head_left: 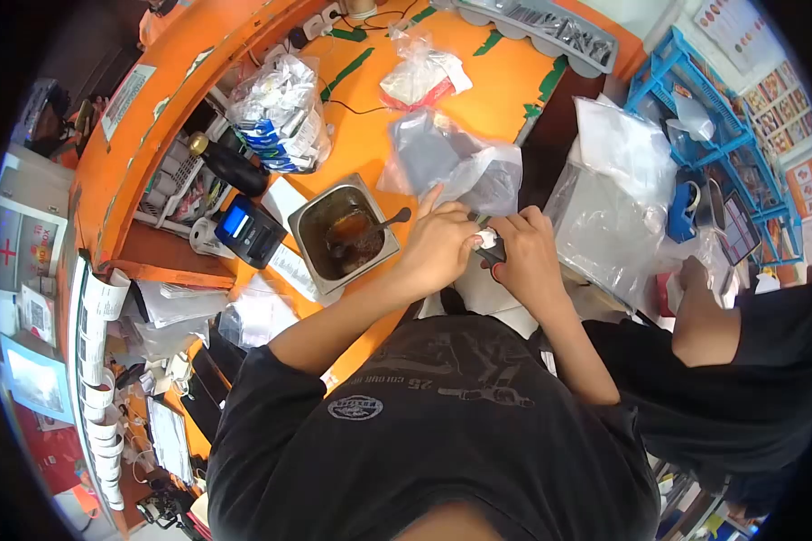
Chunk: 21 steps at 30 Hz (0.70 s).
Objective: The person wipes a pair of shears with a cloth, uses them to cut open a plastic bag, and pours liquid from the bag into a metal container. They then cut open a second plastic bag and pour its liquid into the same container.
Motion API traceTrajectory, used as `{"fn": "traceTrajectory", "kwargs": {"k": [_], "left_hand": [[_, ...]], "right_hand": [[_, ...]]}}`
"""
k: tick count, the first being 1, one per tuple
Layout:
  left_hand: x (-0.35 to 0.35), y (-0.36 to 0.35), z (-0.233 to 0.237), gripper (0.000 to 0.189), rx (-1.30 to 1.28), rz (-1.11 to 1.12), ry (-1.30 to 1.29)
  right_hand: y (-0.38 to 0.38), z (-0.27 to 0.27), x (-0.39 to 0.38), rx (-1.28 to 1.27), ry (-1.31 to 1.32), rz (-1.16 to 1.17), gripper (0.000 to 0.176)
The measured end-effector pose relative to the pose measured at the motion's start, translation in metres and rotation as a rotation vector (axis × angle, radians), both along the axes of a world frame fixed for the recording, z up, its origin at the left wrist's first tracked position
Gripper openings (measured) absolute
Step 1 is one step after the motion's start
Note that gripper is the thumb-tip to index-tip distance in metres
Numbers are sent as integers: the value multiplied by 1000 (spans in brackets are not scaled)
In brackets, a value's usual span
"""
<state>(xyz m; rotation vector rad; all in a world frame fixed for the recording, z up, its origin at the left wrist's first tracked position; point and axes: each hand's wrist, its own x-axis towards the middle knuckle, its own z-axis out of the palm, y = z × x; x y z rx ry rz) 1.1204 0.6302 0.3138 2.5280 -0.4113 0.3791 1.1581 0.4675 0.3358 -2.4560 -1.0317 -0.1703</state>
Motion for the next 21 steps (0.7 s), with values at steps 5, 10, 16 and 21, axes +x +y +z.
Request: {"fn": "traceTrajectory", "kwargs": {"k": [5,10,16,21], "left_hand": [[4,14,-2,7,-140,82,77],[14,33,15,7,-103,270,-94],[30,49,25,10,113,555,-143],[33,76,24,6,67,658,-159]], "right_hand": [[15,6,14,-51,-26,65,48],[33,37,59,-41,143,304,57],[66,49,101,-76,100,468,49],[95,57,175,95,562,64,23]]}}
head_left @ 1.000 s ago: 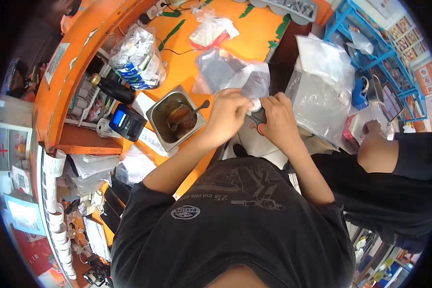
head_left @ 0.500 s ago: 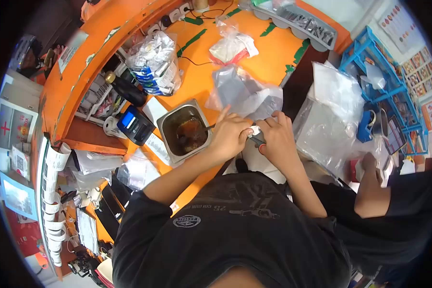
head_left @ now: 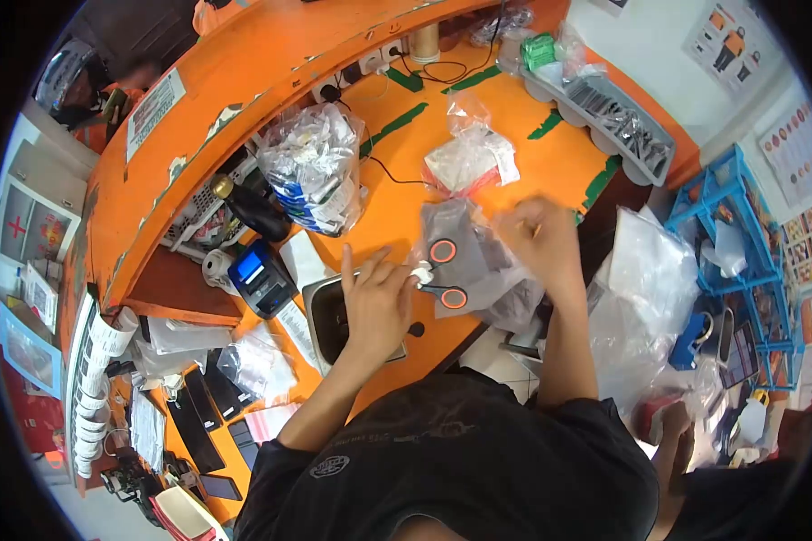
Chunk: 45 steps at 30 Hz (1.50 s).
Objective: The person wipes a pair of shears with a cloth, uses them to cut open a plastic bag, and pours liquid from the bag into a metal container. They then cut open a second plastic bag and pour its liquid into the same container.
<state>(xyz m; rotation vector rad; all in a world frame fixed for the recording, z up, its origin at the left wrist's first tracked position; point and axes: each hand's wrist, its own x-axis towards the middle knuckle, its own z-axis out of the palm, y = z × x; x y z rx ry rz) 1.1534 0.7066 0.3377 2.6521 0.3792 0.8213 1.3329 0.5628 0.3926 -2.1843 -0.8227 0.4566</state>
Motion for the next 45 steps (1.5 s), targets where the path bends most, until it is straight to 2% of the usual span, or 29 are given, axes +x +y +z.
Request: {"fn": "traceTrajectory", "kwargs": {"k": [1,3,4,6,7,9,10,12,13,16,17,20,25,32,35,37,45], "left_hand": [[0,5,1,7,-23,27,-2],[1,9,7,6,-87,83,-23],[1,9,7,6,-89,85,-24],[1,12,6,6,-171,134,-42],[2,12,6,8,-202,134,-42],[2,13,7,8,-231,139,-37],[3,14,6,8,-260,140,-36],[2,18,6,9,-263,146,-37],[1,20,5,10,-267,149,-39],[-1,24,-1,12,-290,157,-34],[-1,24,0,12,-304,164,-24],[4,20,4,12,-340,163,-3],[12,17,3,12,-351,156,15],[18,17,5,12,-357,148,21],[15,18,4,12,-367,134,19],[14,17,4,12,-359,139,15],[3,18,6,12,-320,154,11]], "right_hand": [[10,-8,29,-101,71,-247,29],[22,-78,97,-236,-527,-119,51],[35,-100,111,-237,-528,-117,51],[62,-131,131,-217,-618,-157,79],[78,-147,140,-217,-615,-153,79],[105,-171,150,75,-656,28,88],[112,-171,146,74,-650,31,88],[124,-170,135,-5,-504,280,78],[125,-170,129,41,-655,278,67],[125,-171,114,-109,-682,178,60],[128,-180,108,-80,-833,70,61],[126,-183,98,-102,-818,10,67],[126,-186,96,-61,-873,3,69],[127,-184,94,27,-799,6,71],[126,-184,94,-7,-754,12,71],[127,-186,94,-81,-828,9,72],[127,-187,96,-94,-801,44,77]]}}
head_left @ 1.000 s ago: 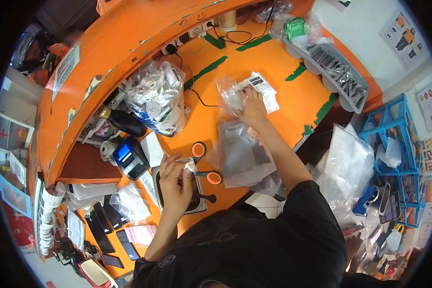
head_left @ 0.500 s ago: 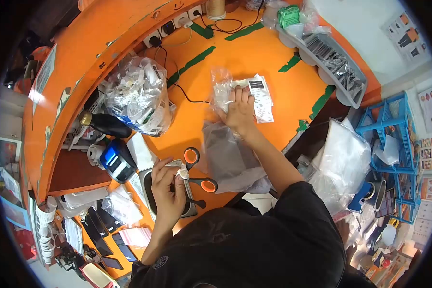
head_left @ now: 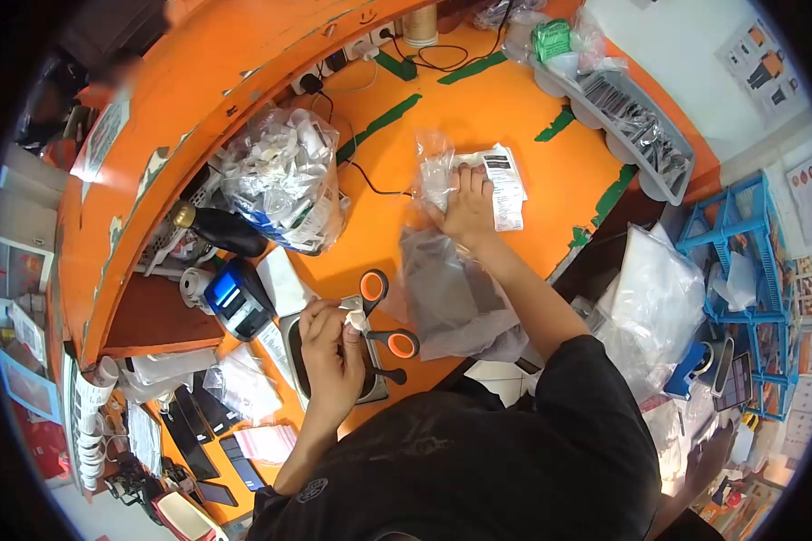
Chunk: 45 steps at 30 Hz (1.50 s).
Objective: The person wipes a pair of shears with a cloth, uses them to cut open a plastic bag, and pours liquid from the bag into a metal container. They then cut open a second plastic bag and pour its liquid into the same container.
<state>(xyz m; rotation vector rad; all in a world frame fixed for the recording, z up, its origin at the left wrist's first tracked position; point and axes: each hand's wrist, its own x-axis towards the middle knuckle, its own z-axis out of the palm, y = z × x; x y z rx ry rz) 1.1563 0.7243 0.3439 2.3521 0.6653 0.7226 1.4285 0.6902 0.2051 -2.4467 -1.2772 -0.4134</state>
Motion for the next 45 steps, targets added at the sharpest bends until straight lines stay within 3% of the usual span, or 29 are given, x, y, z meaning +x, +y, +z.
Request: {"fn": "traceTrajectory", "kwargs": {"k": [4,5,7,8,10,14,16,17,19,25,29,31,33,34,39,41,42,43,45], "left_hand": [[0,-1,-3,10,-52,13,-57],[1,0,-2,10,-74,8,-56],[0,1,-4,7,-75,-1,-47],[1,1,-4,6,35,10,-54],[5,-1,-6,5,177,49,-67],[8,-9,-1,8,215,-26,-84],[8,-15,-2,8,214,-50,-104],[8,-17,-2,8,219,-65,-123],[2,-20,-1,7,172,-61,-135],[-20,-29,-9,7,63,-214,-206],[-35,-31,3,8,163,-207,-204],[-41,-20,-1,8,197,-166,-224],[-46,-11,-7,11,-277,-79,-405],[-49,-11,-4,15,-233,1,-472],[-44,-26,10,19,-256,-64,-574],[-39,-36,-1,20,-568,-154,-539],[-41,-44,4,19,-980,-197,-432],[-39,-51,1,19,-979,-208,-429],[-33,-63,-12,17,-1458,-392,-505]], "right_hand": [[-14,19,-4,-68,55,30,77],[-21,34,-10,-65,46,36,77],[-40,78,-32,78,293,81,70],[-52,98,-47,77,286,82,70],[-75,132,-78,381,1131,407,49],[-84,150,-139,174,1114,331,29],[-83,135,-161,602,1303,201,20],[-88,131,-165,594,1299,199,20],[-95,130,-168,493,1027,148,17],[-112,154,-193,544,1180,156,18],[-129,153,-201,589,1077,199,16],[-137,166,-202,740,970,112,13],[-145,170,-198,802,968,116,13],[-150,169,-197,793,960,89,13],[-161,176,-205,901,995,52,15],[-163,180,-212,995,1012,15,15],[-163,182,-216,1080,1036,-21,15],[-163,182,-220,1088,1029,-26,15],[-163,179,-226,1202,1052,-110,15]]}}
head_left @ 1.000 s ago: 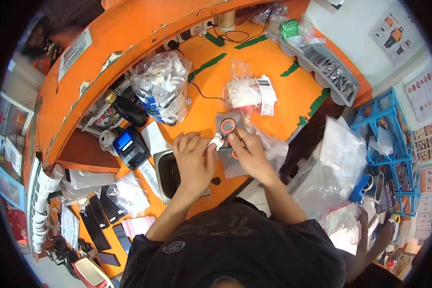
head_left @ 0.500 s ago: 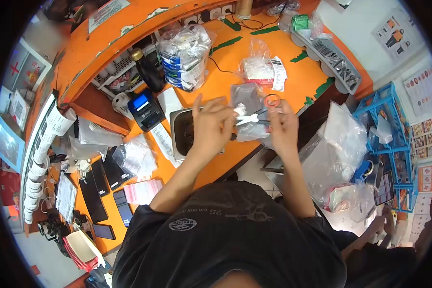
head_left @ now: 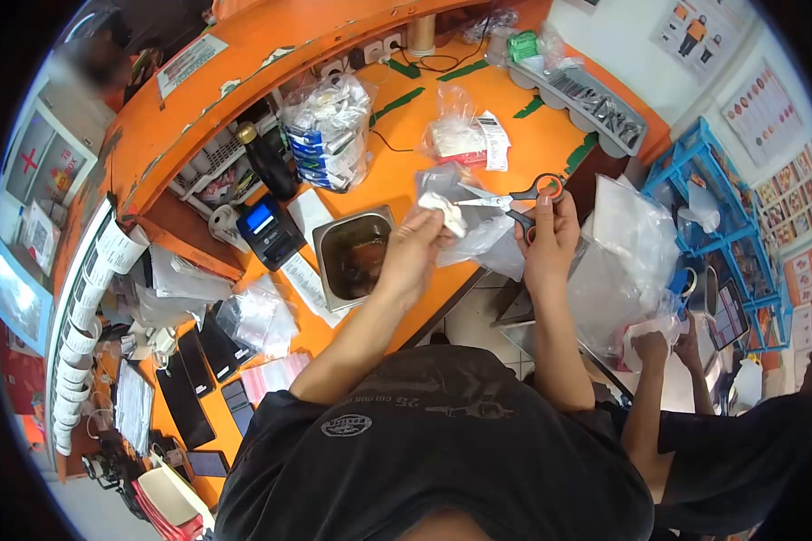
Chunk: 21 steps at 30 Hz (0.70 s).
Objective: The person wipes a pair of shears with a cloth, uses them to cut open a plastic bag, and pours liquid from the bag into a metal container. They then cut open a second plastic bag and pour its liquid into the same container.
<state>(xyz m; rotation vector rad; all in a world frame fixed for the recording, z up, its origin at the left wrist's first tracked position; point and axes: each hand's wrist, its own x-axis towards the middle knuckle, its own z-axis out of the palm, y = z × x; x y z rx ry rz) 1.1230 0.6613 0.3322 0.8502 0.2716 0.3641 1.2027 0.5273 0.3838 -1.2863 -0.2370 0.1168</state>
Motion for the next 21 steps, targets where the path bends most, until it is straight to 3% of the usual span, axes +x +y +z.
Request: {"fn": "traceTrajectory", "kwargs": {"k": [1,6,14,21], "left_hand": [[2,-5,-3,16,-80,-25,-47],[1,-29,2,15,-1,37,-64],[-1,-36,8,11,-235,67,-29],[-3,-31,2,10,-128,68,10]], "right_hand": [[-1,-6,-1,27,-18,-5,13],[7,-19,-15,164,23,-97,12],[13,-42,-25,176,-104,-42,9],[15,-58,-31,103,-271,-97,10]]}}
